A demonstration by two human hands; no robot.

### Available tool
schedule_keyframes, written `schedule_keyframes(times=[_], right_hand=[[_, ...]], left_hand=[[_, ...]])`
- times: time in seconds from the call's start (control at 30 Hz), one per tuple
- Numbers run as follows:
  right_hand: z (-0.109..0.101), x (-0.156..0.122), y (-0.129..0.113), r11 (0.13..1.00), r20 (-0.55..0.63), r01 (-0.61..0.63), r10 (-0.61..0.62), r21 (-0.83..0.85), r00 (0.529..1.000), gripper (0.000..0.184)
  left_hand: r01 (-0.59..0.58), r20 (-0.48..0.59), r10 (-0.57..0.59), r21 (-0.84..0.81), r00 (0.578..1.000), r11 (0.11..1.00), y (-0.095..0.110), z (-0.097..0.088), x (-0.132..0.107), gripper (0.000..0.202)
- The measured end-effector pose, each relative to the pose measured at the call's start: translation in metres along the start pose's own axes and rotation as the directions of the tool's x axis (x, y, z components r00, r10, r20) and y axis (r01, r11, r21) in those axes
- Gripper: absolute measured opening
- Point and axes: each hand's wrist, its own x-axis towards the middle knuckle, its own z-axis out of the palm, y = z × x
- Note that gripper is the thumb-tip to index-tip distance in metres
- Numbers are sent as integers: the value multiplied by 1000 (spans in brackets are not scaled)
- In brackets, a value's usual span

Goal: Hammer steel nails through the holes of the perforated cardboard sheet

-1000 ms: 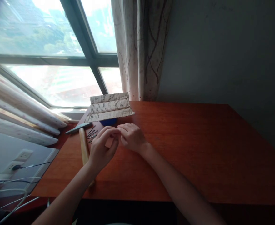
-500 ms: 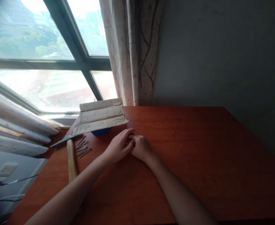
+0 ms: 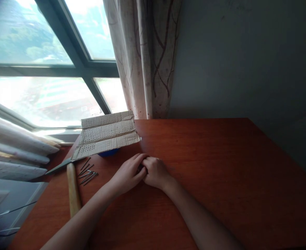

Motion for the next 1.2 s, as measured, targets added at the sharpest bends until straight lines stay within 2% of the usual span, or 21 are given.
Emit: schedule_keyframes(times=[1.2], right_hand=[[0,-1,-2,999,30,-39,38,16,999,8]], left_hand=[[33,45,-33,-4,998,999,1,-2,-2,41]])
